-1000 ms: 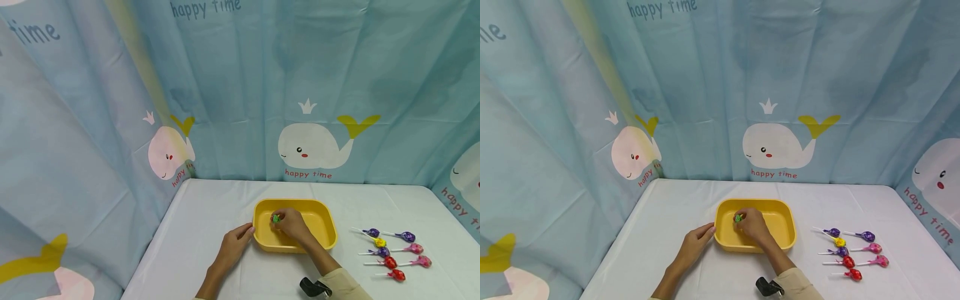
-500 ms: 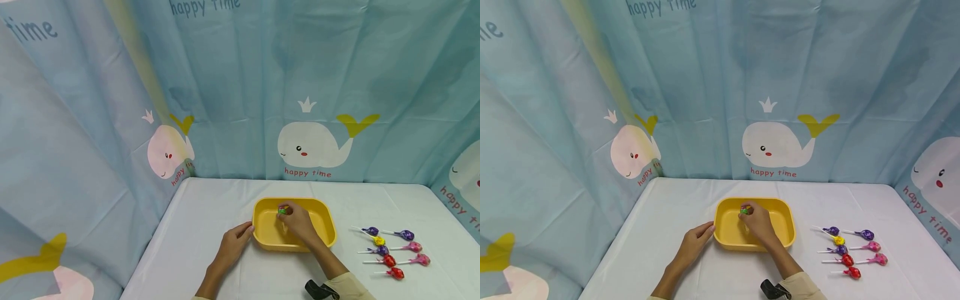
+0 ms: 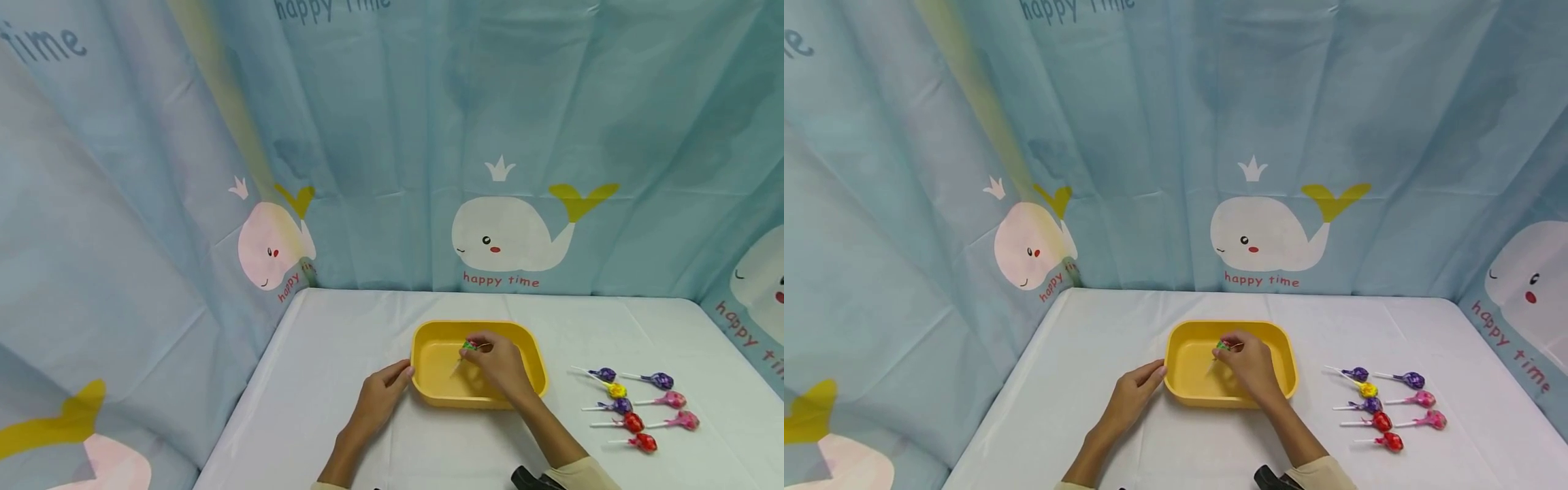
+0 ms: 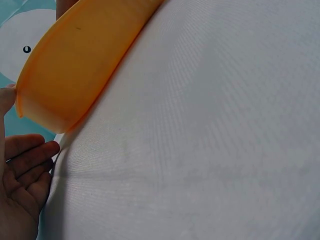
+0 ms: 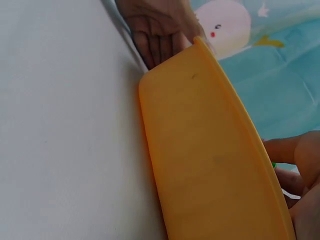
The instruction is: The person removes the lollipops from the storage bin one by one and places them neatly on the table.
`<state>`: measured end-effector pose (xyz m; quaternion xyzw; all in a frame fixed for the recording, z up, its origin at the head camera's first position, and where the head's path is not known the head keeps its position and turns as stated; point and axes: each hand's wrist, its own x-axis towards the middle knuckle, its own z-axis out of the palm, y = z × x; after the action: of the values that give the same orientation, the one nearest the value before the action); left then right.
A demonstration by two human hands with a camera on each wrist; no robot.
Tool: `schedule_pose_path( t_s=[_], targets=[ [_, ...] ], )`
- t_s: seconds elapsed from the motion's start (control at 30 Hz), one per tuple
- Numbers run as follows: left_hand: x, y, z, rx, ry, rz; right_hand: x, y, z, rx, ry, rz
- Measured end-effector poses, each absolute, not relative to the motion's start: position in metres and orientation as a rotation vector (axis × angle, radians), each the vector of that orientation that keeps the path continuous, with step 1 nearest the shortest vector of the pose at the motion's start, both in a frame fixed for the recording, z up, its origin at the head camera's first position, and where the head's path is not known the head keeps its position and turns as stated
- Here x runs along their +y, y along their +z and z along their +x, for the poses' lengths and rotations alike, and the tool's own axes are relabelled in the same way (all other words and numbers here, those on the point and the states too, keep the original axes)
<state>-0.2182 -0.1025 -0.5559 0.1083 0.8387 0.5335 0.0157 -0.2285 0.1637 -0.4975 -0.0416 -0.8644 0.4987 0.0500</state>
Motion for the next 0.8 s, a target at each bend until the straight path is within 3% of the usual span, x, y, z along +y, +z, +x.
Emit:
schedule_pose_path(
  t_s=[0.8],
  targets=[
    [-0.103,-0.556,-0.219,2.597,1.656,0.309,0.199,-0.482,-0.191,-2.572,1.529,-0.203]
  ],
)
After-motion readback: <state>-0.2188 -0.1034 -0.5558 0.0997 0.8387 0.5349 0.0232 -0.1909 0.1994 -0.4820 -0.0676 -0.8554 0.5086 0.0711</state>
